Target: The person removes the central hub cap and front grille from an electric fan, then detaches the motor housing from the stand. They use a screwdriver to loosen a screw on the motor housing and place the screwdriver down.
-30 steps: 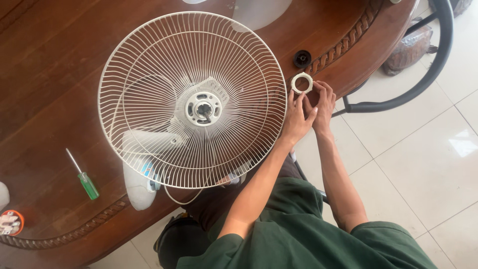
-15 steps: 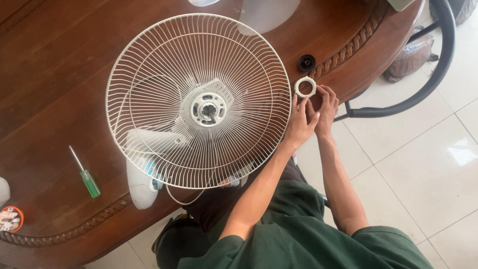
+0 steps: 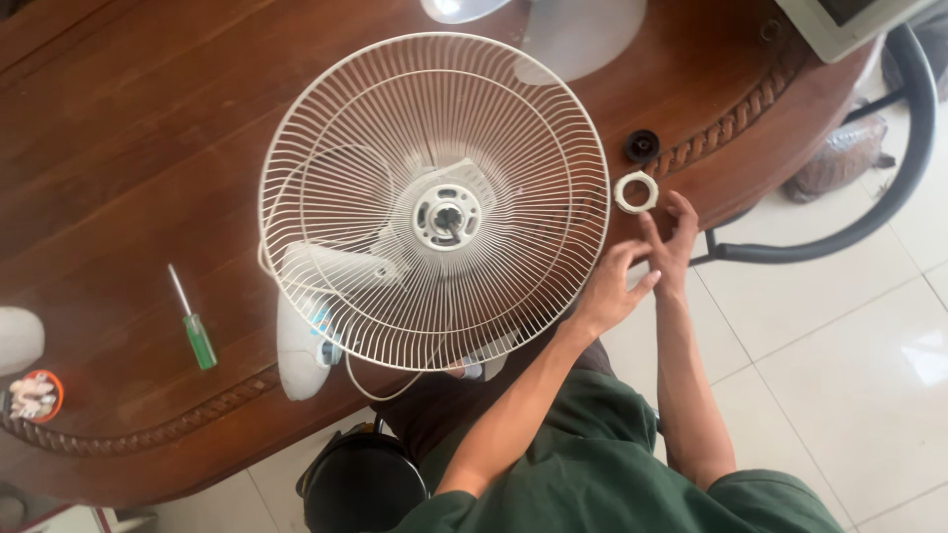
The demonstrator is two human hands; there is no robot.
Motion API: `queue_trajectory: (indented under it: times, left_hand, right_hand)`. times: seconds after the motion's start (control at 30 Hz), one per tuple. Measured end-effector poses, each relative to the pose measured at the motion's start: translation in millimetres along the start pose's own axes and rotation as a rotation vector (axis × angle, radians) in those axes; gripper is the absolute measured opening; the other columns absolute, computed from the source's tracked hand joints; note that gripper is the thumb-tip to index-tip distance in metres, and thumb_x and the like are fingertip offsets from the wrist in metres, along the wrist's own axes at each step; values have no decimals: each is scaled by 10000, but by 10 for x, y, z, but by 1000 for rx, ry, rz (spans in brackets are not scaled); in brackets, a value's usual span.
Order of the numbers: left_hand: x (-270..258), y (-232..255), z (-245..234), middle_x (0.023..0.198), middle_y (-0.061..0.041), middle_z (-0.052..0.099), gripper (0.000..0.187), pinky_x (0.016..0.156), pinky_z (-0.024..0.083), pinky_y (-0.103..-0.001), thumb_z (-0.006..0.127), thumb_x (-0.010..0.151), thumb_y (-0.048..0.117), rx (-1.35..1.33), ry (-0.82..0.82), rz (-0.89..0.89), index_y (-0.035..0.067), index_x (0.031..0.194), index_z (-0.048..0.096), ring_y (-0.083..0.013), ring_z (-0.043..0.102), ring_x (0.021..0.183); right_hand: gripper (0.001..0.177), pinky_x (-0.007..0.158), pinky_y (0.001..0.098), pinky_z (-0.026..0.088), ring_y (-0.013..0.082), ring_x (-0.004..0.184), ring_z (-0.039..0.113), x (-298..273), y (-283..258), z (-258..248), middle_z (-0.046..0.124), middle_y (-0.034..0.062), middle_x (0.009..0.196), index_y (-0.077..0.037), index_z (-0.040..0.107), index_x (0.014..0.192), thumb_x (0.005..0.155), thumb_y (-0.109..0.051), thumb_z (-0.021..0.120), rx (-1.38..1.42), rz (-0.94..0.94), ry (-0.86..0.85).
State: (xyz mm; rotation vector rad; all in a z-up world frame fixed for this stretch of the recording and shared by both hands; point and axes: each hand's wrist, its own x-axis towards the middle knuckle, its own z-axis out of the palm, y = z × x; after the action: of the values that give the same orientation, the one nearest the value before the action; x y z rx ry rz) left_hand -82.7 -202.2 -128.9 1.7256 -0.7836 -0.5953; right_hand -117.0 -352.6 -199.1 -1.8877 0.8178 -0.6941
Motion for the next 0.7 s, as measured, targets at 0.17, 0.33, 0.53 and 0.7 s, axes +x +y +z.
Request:
queue_trajectory:
  times: [0.17,0.33,0.53,0.7]
  left_hand:
    - [-217,375,-396,1341,-79,678,275,1111,503,-417,697,968,302,-165,-16,50,30,1002,682,-264,633,1290]
    - [-470,554,-832,1256,-46,714,201,1091,526,-378,724,950,254,-176,133,143,59,1001,713,-219,668,1224]
    - [-642,349,-1279,1195,-48,725,221,1070,559,-363,687,1000,324,-181,463,179,108,1044,704,-179,688,1169]
    - [-764,146,-1563,1168,-66,706,298,976,525,-361,646,1034,346,-41,780,87,78,1165,650,-192,661,1102]
  right_hand:
    - [433,1057,316,485,163,1219,553,-62,-227,24,570,66,1310,-87,525,1441,1059,-202,692,279,134,79]
    - [321,1079,318,474,163,1248,541,-253,-760,194,542,88,1425,-50,509,1379,1093,-127,636,448,-75,91]
    - [247,1135,350,496,185,1280,593,-524,-1399,589,574,95,1410,-63,551,1335,1107,-94,638,574,-234,-68]
    - [294,1109,379,481,225,1303,586,-652,-1795,920,618,88,1376,-71,593,1344,1064,-87,678,295,-358,-248]
